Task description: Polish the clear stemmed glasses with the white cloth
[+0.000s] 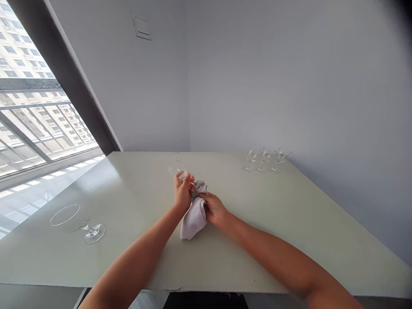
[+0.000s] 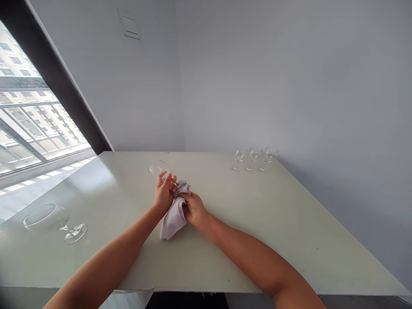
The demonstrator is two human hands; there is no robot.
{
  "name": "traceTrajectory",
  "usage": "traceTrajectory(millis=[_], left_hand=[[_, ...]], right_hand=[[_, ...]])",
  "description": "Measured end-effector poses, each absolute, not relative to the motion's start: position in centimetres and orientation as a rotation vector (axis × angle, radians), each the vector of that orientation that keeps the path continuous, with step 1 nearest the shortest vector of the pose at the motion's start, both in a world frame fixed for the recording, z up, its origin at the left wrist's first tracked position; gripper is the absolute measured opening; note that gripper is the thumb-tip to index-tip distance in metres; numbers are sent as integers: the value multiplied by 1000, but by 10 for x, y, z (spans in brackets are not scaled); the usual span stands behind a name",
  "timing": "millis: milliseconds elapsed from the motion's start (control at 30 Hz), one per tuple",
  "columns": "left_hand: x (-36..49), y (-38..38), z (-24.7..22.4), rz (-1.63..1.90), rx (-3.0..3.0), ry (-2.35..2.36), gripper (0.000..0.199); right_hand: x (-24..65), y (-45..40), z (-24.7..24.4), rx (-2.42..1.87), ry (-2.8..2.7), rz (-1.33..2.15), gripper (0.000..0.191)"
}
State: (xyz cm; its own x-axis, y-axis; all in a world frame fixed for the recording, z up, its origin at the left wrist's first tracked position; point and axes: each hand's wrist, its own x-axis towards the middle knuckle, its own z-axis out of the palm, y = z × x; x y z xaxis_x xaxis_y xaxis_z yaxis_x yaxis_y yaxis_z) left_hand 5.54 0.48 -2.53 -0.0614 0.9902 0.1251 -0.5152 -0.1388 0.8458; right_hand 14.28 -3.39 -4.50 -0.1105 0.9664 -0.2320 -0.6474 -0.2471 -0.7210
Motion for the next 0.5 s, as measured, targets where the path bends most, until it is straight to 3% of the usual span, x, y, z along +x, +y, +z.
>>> traceTrajectory(millis=[233, 367, 433, 500], left_hand=[[48, 4, -22, 1628, 1286, 945, 49], [40, 9, -23, 1716, 1443, 1118, 49], [40, 8, -23, 1687, 1522, 1187, 47], [45, 3, -24, 1618, 1568, 1209, 45]], right_hand=[[159, -33, -46, -1150, -1140, 1674, 25], [190, -25, -25, -1382, -2000, 1014, 29], [202, -21, -11, -1483, -2075, 715, 38], [207, -19, -1, -1532, -1995, 553, 35]])
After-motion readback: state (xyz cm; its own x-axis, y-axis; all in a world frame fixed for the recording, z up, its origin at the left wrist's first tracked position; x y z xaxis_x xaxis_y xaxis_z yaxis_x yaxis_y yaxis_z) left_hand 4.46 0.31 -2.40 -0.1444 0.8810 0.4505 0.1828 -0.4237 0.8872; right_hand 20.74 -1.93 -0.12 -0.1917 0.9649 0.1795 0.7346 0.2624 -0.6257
